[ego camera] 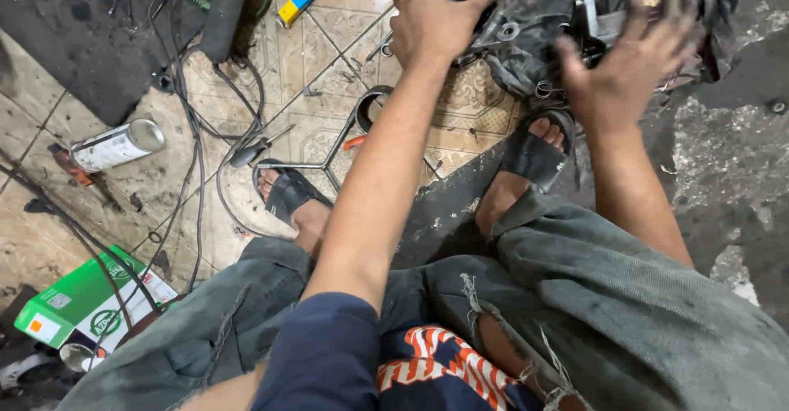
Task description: The person sits on the floor and disassembles a motor component, removing a circular metal part and wiping it with a cloth. They then handle the main motor housing, inspecting the internal copper windings and rotating the assembly.
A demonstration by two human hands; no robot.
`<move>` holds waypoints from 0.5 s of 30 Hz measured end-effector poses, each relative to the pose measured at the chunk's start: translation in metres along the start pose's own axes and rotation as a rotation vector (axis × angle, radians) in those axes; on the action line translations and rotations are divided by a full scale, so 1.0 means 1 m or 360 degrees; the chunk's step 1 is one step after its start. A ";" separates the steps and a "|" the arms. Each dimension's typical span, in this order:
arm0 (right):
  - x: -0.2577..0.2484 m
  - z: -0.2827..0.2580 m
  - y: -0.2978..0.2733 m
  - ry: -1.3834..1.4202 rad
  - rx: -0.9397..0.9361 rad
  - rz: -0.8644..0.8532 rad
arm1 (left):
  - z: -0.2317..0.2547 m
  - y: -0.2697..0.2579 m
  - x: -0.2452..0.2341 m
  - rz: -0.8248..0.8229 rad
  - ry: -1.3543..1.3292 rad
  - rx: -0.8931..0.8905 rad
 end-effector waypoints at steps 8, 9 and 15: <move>0.042 -0.114 0.018 0.0360 -0.0683 -0.0585 | 0.003 0.017 -0.010 -0.0047 0.0047 0.0247; 0.046 -0.114 0.017 0.0108 -0.0558 -0.0736 | -0.002 0.016 -0.004 -0.0150 -0.0001 0.0248; 0.065 -0.108 0.047 -0.0188 -0.0728 -0.0734 | -0.038 0.064 0.022 -0.0243 -0.0534 0.0961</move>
Point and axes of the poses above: each hand's wrist, its own y-axis towards the middle knuckle, its own x-axis out of the palm, z = x × y, the point moved 7 cm from there along y, towards the middle knuckle, and after that the axes turned 4 degrees about -y, right-handed, at the moved point
